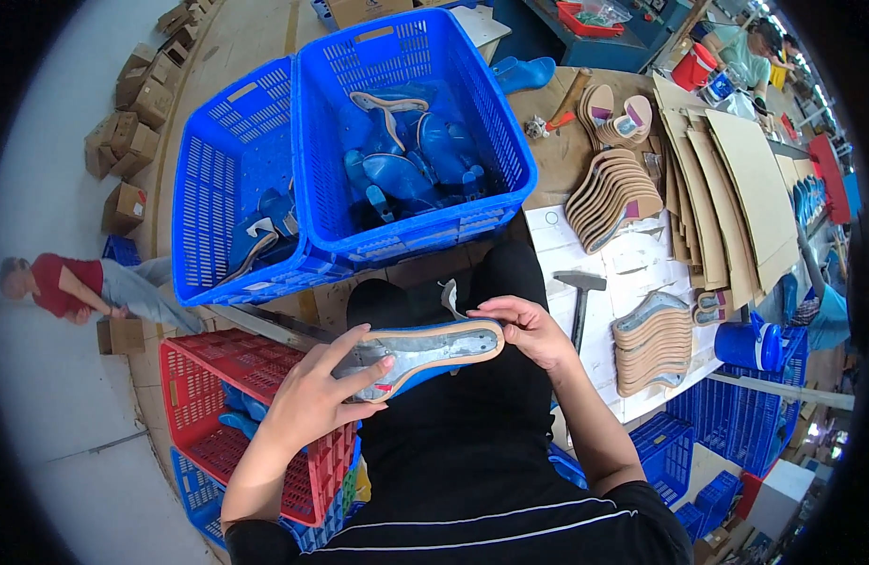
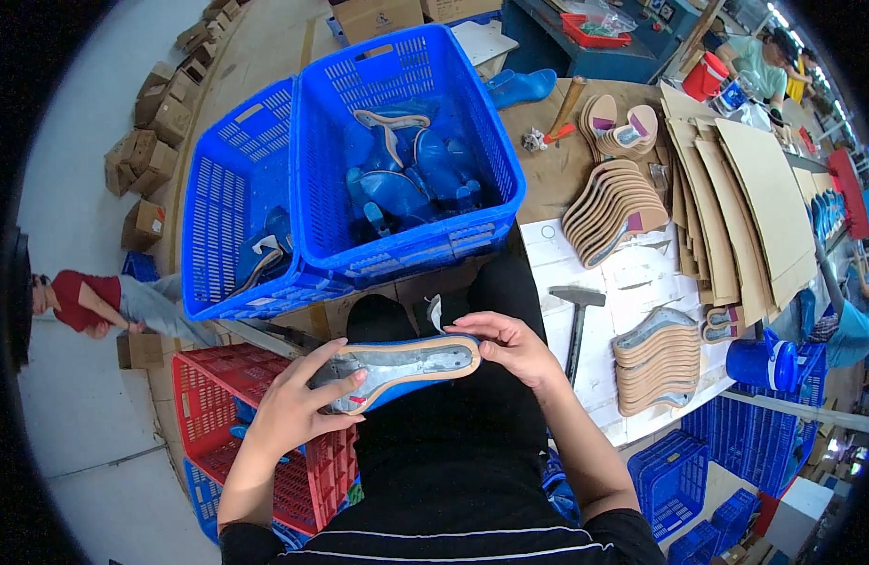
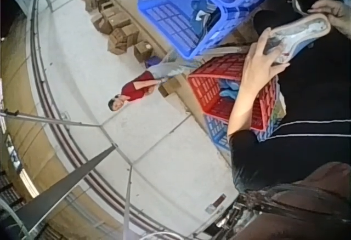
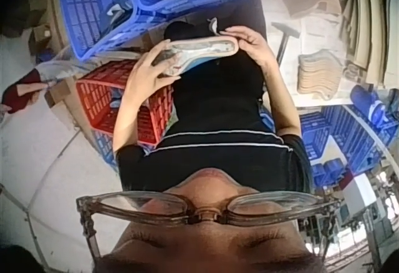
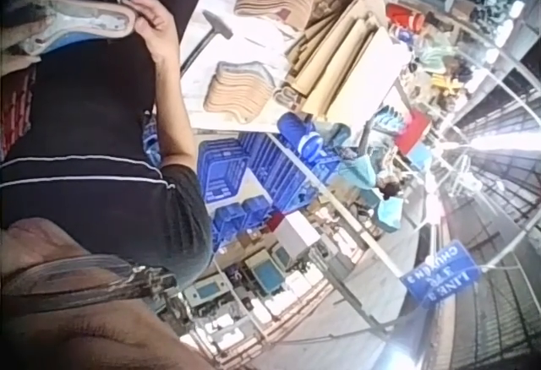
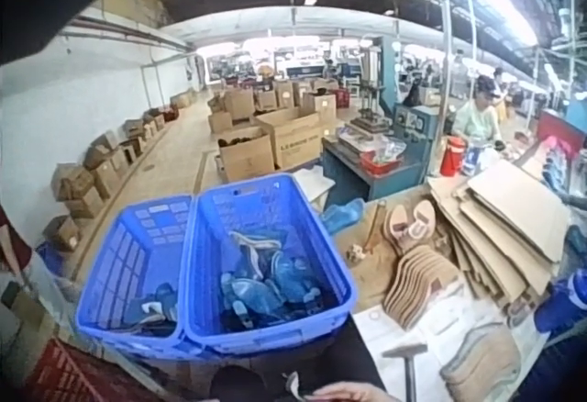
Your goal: Hammering and shaping shoe soles onto shoe lasts for footwear assembly.
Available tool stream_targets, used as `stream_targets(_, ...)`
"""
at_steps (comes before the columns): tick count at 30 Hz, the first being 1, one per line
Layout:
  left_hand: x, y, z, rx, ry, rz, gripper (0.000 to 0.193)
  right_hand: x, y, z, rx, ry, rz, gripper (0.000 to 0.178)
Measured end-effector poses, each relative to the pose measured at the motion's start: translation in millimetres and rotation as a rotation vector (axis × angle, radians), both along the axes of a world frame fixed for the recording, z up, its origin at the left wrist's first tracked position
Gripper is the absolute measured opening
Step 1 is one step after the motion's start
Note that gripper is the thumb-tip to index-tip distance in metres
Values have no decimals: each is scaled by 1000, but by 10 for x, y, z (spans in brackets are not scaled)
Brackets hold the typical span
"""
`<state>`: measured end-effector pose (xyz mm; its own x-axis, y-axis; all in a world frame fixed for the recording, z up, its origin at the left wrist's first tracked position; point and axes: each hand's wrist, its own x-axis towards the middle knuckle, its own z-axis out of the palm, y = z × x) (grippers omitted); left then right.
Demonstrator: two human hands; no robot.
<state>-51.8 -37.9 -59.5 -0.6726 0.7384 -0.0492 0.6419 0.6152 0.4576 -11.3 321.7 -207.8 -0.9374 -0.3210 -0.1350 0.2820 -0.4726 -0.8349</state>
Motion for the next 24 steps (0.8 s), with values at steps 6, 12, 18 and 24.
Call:
stream_targets(6,-34,-29,-13,12,-5,-11,74,-19,-8,41,17,8,5,61)
stream_targets(12,-62,-20,-7,29,-27,-8,70,14,13,-51,37,10,1,52)
stream_targets(18,-31,4,26,33,-56,43,66,60,-157,204,134,118,-138,47)
stream_targets(24,-36,0,-4,42,-44,27,68,112,-709,985,1003,1063,-165,29)
